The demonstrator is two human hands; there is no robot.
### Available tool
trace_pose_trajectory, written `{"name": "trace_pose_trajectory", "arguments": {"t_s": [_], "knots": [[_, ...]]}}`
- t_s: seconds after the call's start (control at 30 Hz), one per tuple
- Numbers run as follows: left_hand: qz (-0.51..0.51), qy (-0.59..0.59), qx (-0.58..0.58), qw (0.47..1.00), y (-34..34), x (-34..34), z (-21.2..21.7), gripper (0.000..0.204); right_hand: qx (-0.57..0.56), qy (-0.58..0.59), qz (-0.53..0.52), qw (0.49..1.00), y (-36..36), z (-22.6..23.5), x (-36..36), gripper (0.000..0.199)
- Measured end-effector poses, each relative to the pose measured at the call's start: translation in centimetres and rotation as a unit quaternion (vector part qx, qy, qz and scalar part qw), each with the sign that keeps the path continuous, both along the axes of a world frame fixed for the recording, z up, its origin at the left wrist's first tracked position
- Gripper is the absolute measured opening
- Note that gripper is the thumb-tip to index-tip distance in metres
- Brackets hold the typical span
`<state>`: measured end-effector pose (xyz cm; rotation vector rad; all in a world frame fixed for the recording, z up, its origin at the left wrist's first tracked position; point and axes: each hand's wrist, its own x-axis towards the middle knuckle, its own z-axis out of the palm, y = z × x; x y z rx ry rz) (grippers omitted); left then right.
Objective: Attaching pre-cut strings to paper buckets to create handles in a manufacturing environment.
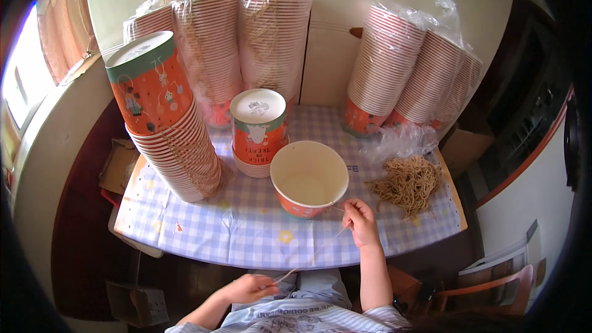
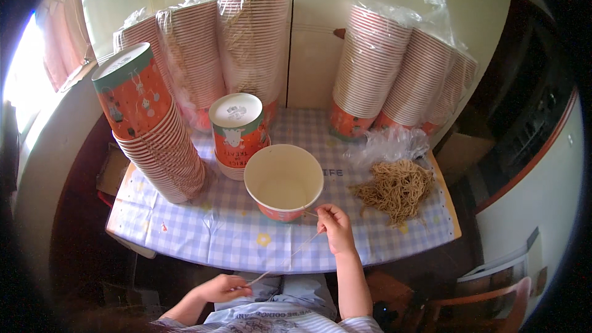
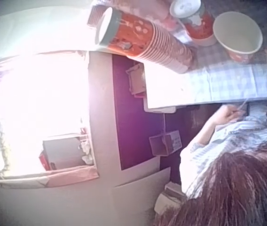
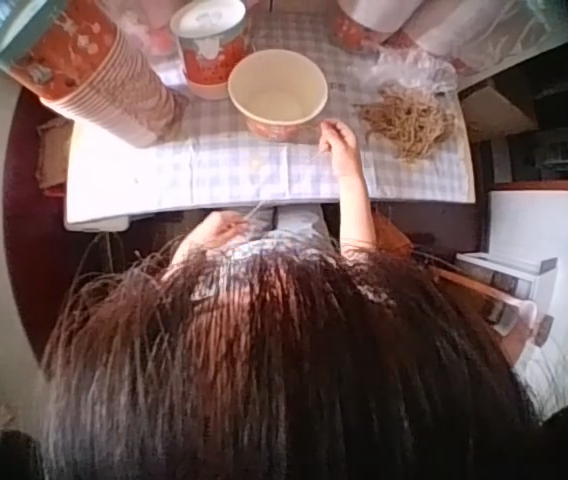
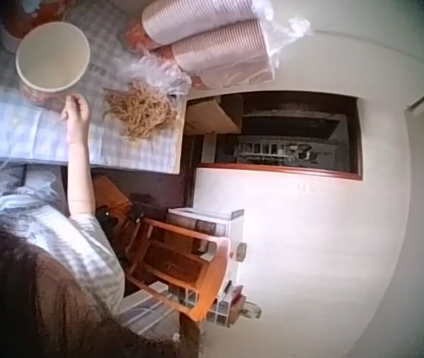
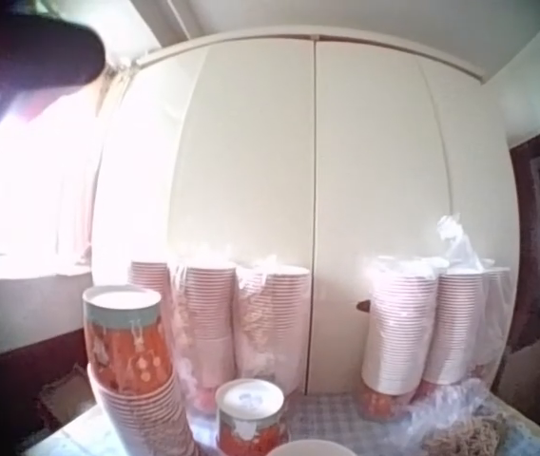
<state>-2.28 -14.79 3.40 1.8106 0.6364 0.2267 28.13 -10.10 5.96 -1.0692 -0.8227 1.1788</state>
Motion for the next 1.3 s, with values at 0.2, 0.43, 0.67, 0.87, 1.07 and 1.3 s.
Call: {"name": "trace_pose_trajectory", "arguments": {"t_s": [0.2, 0.43, 0.67, 0.87, 1.07, 1.3], "knots": [[0.123, -0.006, 0.149, 0.981, 2.1, -5.1, 6.3, 0.007, 0.030, 0.269, 0.040, 0.962, -1.0, 0.3, 2.2, 0.010], [0.181, 0.075, 0.355, 0.914, 2.0, -6.0, 8.7, 0.014, 0.036, 0.348, -0.018, 0.937, -2.0, 1.1, 6.1, 0.012], [0.214, 0.053, 0.453, 0.864, 3.3, -3.1, 12.2, 0.019, 0.151, 0.310, -0.002, 0.939, -2.8, 3.2, 6.5, 0.025], [0.218, -0.069, 0.457, 0.860, 8.8, -0.3, 12.9, 0.015, 0.183, -0.055, -0.060, 0.980, -3.1, 6.3, 3.8, 0.038], [0.248, -0.219, 0.055, 0.942, 15.0, 3.9, 10.3, 0.019, 0.224, -0.504, -0.051, 0.833, -1.5, 8.9, -1.3, 0.067], [0.203, -0.257, -0.086, 0.941, 18.1, 8.5, 6.5, 0.026, 0.175, -0.665, -0.017, 0.726, -0.8, 6.5, -4.2, 0.070]]}}
